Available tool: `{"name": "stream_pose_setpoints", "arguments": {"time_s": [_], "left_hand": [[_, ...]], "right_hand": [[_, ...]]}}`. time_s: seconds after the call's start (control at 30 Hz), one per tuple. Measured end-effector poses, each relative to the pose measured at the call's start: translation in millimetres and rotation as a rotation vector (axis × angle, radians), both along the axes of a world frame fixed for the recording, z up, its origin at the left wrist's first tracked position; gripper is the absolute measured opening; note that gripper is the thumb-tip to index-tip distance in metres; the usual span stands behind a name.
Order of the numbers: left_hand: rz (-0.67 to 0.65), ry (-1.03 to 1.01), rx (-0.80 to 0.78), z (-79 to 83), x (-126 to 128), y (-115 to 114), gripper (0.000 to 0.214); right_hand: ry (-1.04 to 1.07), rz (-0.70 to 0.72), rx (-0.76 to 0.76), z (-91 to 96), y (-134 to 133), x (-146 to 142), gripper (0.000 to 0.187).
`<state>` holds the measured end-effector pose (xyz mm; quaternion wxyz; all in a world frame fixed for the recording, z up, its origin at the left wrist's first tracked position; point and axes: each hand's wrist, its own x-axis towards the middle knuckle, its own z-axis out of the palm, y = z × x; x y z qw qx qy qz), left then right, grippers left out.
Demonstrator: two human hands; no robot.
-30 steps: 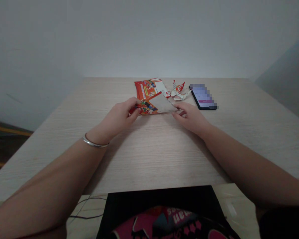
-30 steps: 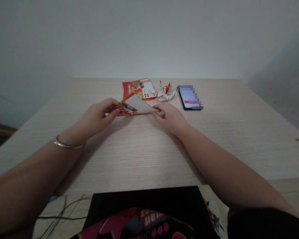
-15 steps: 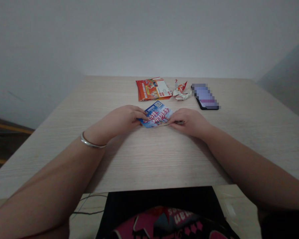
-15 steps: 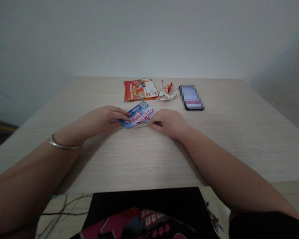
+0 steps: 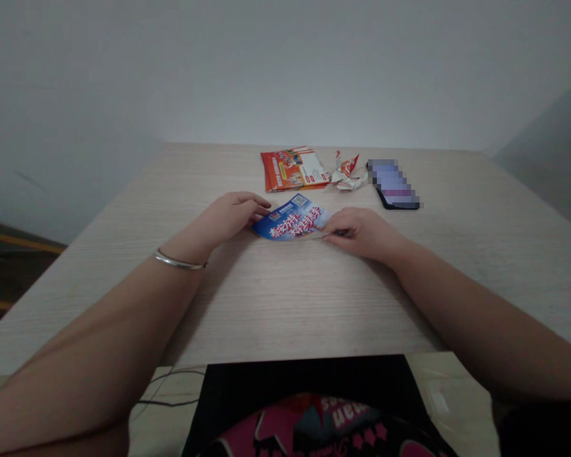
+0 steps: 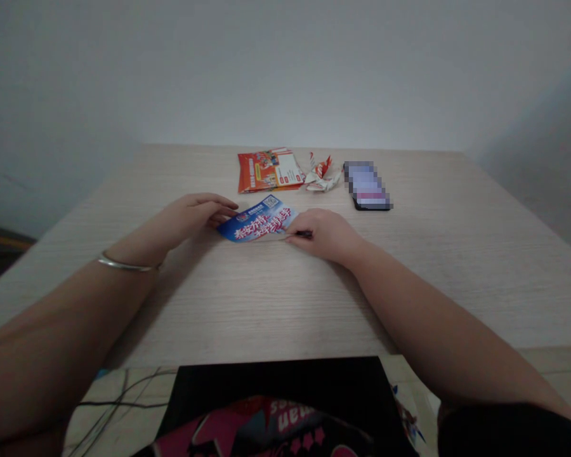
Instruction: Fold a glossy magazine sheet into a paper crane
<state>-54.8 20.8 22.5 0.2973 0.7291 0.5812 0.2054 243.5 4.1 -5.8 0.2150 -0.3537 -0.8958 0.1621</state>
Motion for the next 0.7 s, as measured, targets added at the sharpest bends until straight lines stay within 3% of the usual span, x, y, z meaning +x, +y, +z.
{"name": "stream_pose_setpoints", "arguments": {"time_s": [0.07, 0.2, 0.3, 0.43, 0.57, 0.7], "left_hand": [[0.000, -0.098, -0.035, -2.5, 2, 0, 0.036], [0.039, -0.162, -0.033, -6.2, 11, -3, 0.050], [0.047, -0.072, 0.027, -7.0, 19, -9, 0.055], [-0.037, 0.139, 0.199, -6.2, 27, -17, 0.045], [-0.050, 0.292, 0.235, -6.0, 30, -18, 0.026], [-0.120, 0.189, 0.220, -9.6, 32, -16, 0.029]], "right_hand": [[0.021, 0.022, -0.007, -0.9, -1, -1, 0.017], [0.041, 0.042, 0.002, -2.2, -2, -4, 0.016], [0.055, 0.057, -0.016, -2.3, -2, -7, 0.016], [0.056, 0.067, -0.030, -1.5, -3, -11, 0.015], [0.035, -0.014, -0.048, 1.4, -6, -15, 0.012], [0.046, -0.161, -0.096, 4.6, -10, -17, 0.018]]}}
